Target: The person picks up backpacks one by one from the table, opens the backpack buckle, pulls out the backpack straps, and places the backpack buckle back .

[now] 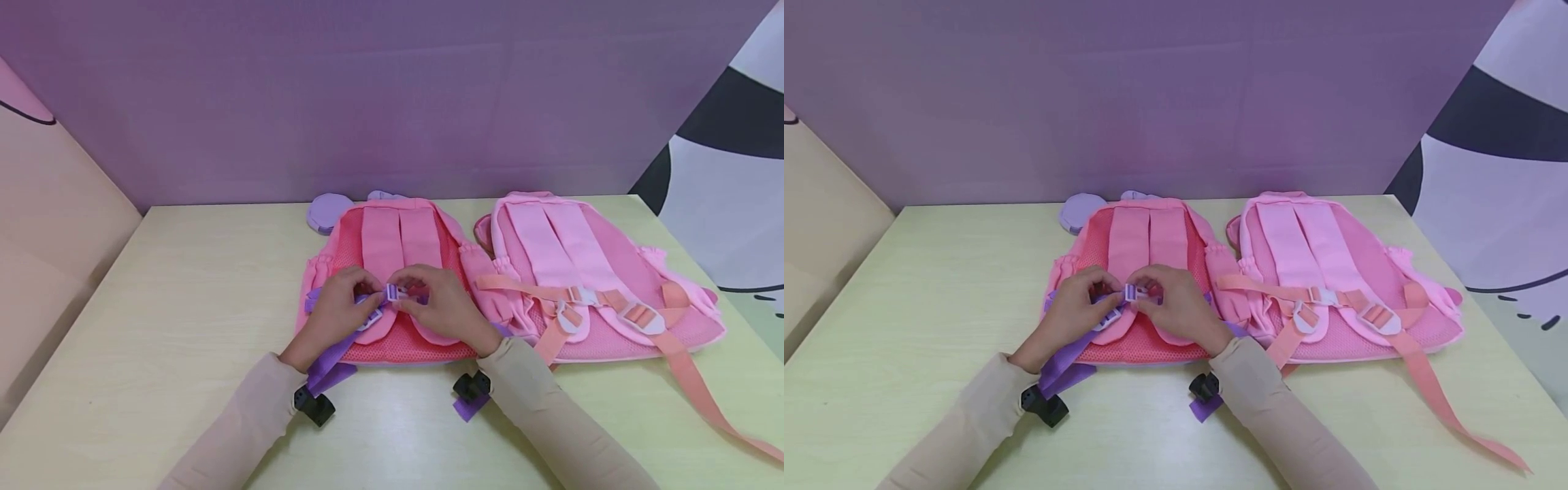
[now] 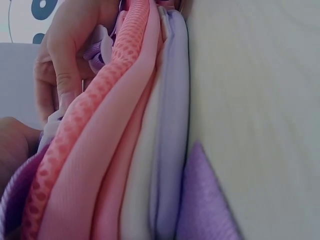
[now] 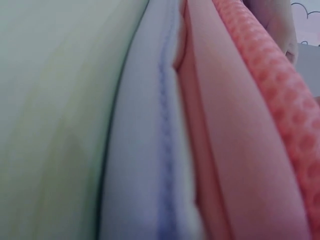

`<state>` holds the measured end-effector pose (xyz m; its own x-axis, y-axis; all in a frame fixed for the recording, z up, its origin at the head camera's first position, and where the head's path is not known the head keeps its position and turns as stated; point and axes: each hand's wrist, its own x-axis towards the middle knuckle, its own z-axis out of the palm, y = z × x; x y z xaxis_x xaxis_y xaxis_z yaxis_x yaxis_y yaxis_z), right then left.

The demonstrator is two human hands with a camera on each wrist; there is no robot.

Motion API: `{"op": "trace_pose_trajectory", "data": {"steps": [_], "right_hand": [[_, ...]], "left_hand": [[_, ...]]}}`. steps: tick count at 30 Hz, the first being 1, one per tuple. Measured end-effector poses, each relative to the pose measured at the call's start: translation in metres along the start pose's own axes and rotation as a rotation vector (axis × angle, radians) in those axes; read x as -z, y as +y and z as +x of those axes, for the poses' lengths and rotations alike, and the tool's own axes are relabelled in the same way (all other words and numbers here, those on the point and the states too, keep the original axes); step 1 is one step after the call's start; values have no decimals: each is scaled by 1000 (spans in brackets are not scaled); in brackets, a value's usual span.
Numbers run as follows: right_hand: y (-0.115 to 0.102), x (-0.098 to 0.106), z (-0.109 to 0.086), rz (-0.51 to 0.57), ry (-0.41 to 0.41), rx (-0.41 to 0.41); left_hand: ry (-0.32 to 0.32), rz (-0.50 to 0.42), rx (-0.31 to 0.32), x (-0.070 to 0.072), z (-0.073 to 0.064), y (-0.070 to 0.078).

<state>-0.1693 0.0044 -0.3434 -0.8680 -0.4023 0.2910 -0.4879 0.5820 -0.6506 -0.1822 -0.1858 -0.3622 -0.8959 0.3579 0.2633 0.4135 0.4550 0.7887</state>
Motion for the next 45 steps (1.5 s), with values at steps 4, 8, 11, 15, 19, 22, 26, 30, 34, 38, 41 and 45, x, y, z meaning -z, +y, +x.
{"op": "trace_pose_trajectory", "data": {"steps": [4,8,11,15,19,22,26,30,34,38,41,45], "right_hand": [[1,0,0,-21,10,8],[1,-1,-1,-37,17,19],[0,-1,0,-47,16,15],[0,-2,0,-54,12,11],[1,-2,0,-48,9,25],[1,-2,0,-51,8,30],[-1,-2,0,-62,7,30],[-1,-3,-1,-72,6,28],[0,-3,-1,-66,5,25],[1,-4,-1,-58,0,19],[1,-4,-1,-57,1,17],[2,-4,-2,-58,0,21]], "left_hand": [[30,0,6,-2,-1,1],[50,5,-5,-2,-2,2],[57,1,-20,-3,-2,1],[62,-20,-31,-4,-2,1],[64,-45,-28,-5,-2,2],[65,-51,-19,-5,-2,2],[68,-45,-13,-6,-3,3],[55,-38,-5,-5,-3,2],[-30,-31,4,0,-1,0],[-108,-29,63,7,0,-1],[-120,-22,109,9,1,0],[-106,-8,119,6,2,0]]}}
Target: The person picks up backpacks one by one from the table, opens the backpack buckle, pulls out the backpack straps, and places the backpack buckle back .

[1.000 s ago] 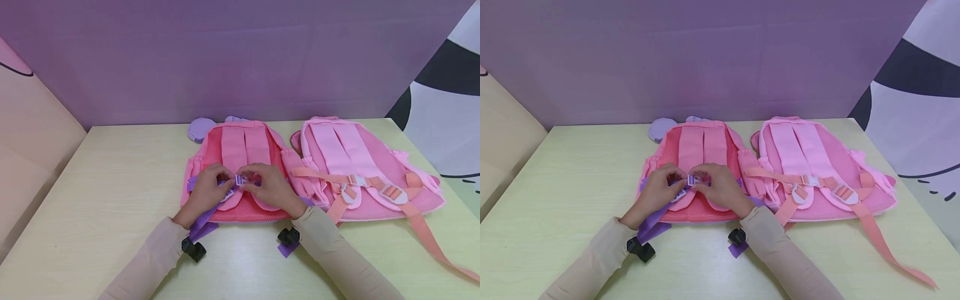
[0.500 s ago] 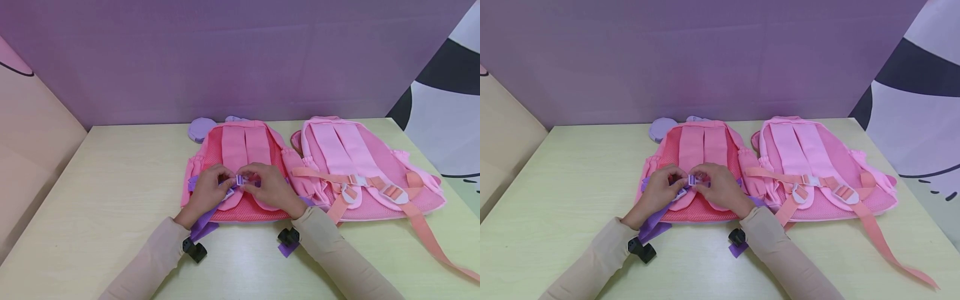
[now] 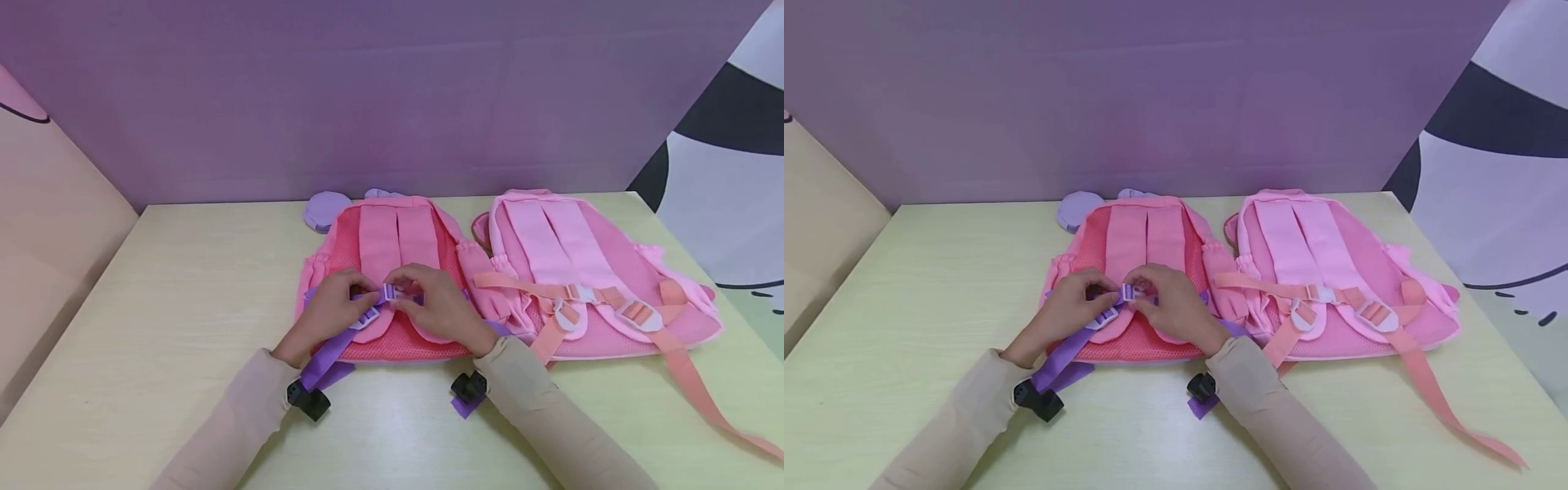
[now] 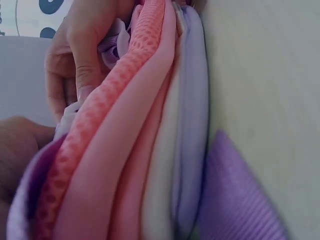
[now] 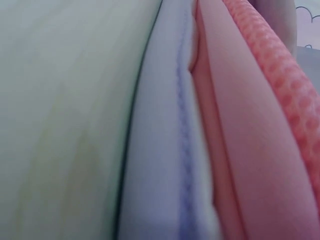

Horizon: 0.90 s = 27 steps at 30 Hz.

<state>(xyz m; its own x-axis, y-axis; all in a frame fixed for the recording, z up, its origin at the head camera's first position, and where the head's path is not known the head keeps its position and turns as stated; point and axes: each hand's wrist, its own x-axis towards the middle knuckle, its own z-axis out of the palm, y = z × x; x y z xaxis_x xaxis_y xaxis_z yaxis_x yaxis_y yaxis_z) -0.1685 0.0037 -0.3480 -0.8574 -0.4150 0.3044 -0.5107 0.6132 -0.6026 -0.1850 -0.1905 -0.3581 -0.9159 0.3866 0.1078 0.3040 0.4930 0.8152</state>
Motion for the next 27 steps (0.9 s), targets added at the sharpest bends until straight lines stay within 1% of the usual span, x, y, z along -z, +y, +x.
{"op": "trace_pose_trajectory", "data": {"steps": [6,12,21,27], "right_hand": [[1,1,-1,-10,-15,1],[0,0,1,-8,-13,17],[0,0,2,-20,-20,10],[-1,1,1,-9,-28,-7]], "left_hand": [[28,-59,27,-5,2,-3],[35,-96,11,-5,2,-3],[55,-74,1,-5,1,0],[52,-67,-8,-6,1,-1]]}}
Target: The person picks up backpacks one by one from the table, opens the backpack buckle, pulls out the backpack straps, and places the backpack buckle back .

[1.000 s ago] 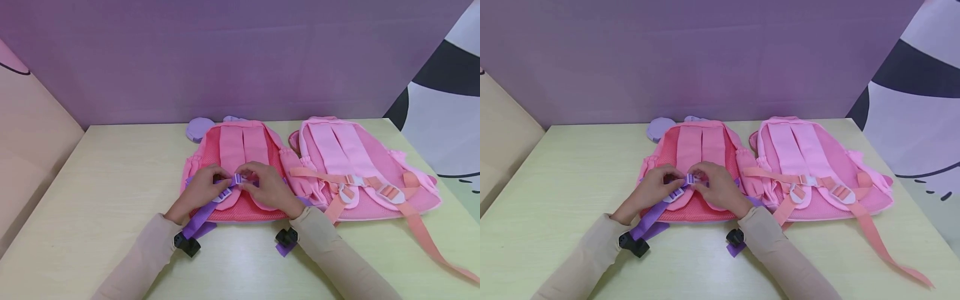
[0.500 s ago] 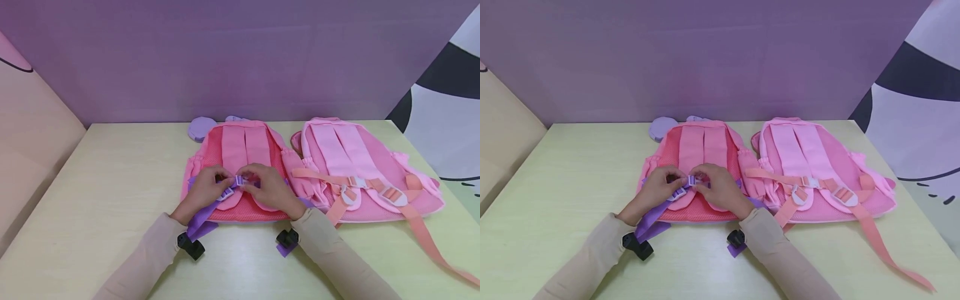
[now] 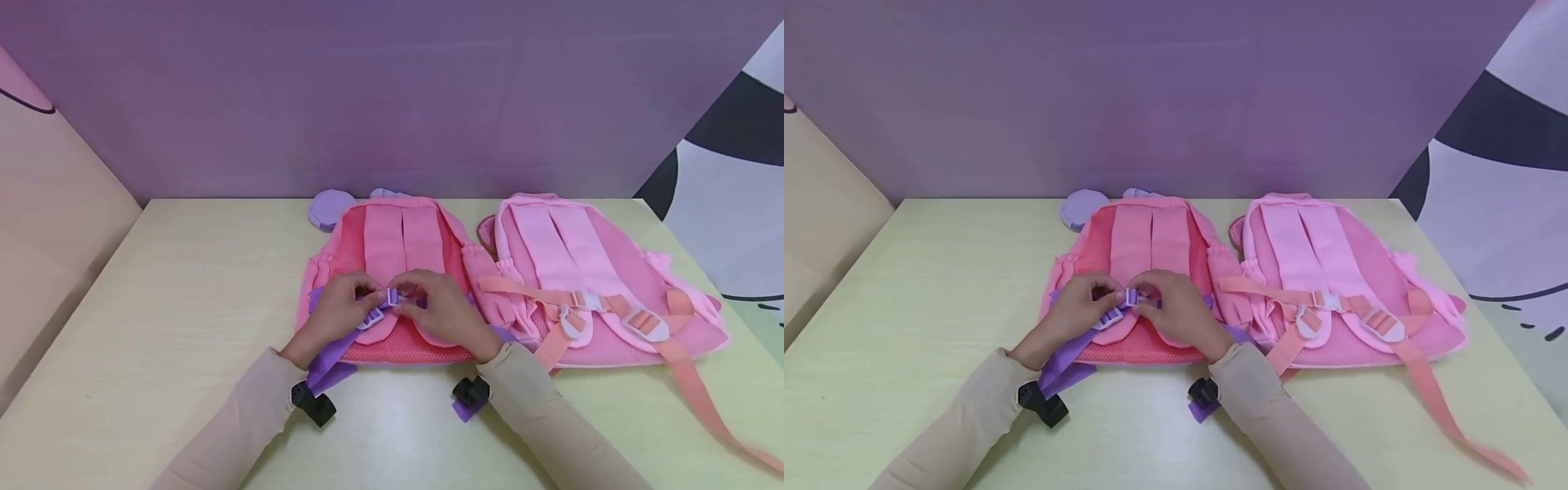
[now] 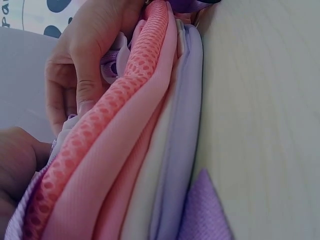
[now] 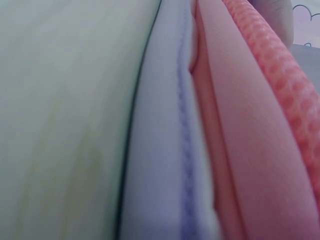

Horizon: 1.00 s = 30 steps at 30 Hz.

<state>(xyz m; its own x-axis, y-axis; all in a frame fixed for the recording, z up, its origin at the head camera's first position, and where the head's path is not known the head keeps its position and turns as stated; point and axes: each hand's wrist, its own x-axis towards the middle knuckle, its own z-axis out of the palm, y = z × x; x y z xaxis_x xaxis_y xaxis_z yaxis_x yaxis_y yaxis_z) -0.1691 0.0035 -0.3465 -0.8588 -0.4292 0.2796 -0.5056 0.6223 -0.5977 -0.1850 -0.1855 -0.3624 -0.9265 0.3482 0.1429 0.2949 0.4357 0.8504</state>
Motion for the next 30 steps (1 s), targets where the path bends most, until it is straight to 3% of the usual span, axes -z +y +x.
{"op": "trace_pose_trajectory", "data": {"steps": [22,30], "right_hand": [[0,-1,-1,43,23,1],[0,0,-1,62,41,-9]], "left_hand": [[0,0,-14,1,-2,1],[-96,-35,2,8,1,-1]]}}
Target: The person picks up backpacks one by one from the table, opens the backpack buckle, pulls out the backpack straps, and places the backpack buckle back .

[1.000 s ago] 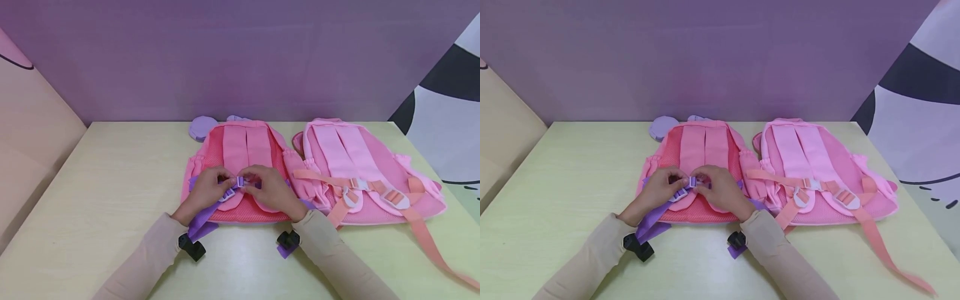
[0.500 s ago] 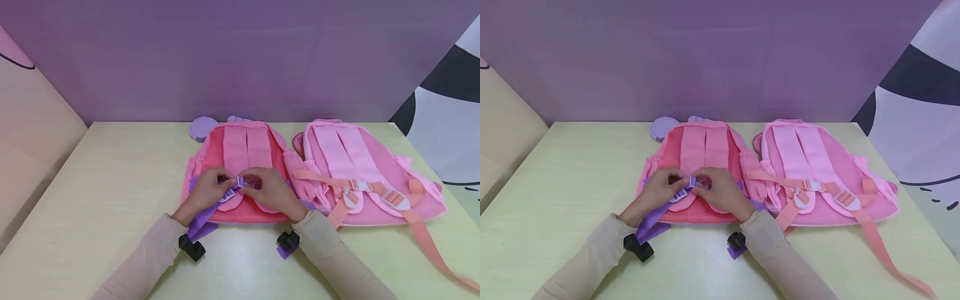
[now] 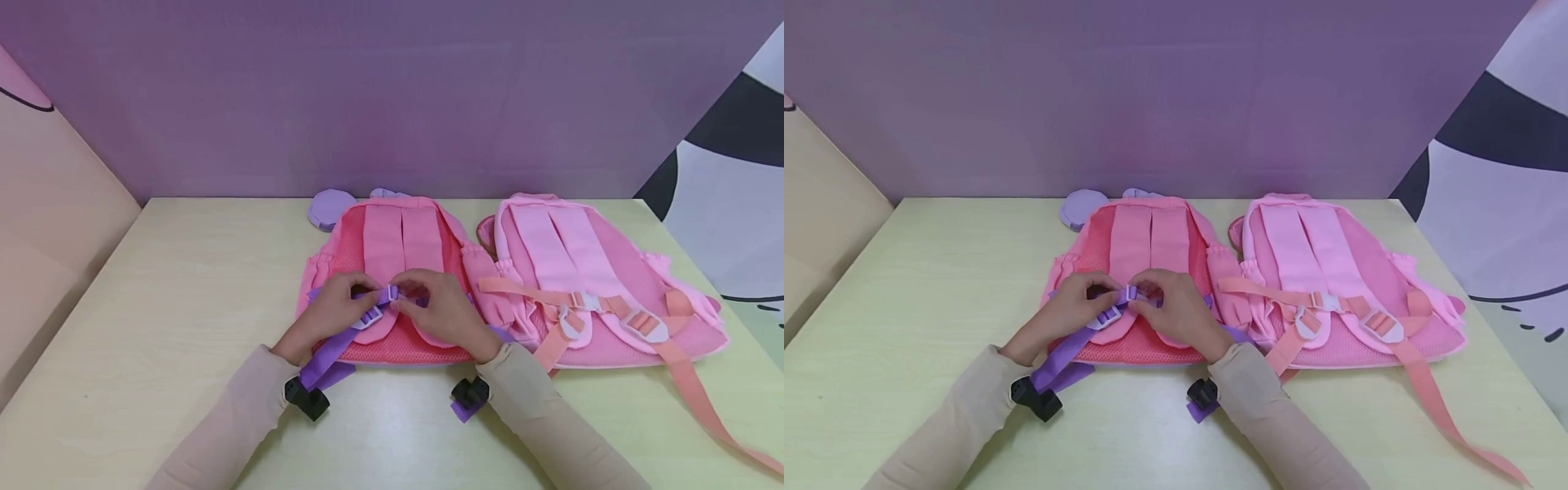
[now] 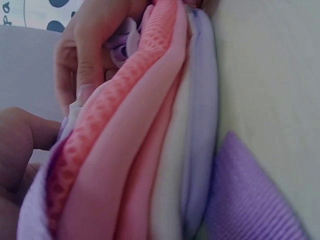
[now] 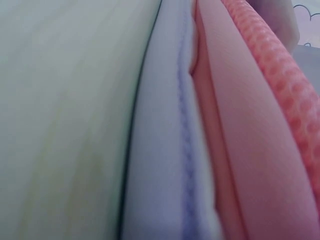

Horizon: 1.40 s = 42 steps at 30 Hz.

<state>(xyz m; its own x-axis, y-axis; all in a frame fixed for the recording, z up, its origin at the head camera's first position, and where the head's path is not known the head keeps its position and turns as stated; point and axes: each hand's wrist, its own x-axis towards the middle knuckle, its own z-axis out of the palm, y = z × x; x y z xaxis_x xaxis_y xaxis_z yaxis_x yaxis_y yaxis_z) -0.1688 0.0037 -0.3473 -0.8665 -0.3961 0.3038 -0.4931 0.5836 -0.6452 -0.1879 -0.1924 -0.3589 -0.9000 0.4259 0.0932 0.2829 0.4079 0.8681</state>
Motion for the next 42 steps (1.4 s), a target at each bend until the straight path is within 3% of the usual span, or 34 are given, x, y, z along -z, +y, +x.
{"op": "trace_pose_trajectory", "data": {"steps": [10,24,42], "right_hand": [[-1,0,0,-22,-5,-6],[-2,-2,-1,-24,-10,18],[1,-3,1,-48,-10,48]], "left_hand": [[-31,16,30,2,0,0],[-18,13,39,-1,1,1],[-20,33,10,-2,3,-1]]}}
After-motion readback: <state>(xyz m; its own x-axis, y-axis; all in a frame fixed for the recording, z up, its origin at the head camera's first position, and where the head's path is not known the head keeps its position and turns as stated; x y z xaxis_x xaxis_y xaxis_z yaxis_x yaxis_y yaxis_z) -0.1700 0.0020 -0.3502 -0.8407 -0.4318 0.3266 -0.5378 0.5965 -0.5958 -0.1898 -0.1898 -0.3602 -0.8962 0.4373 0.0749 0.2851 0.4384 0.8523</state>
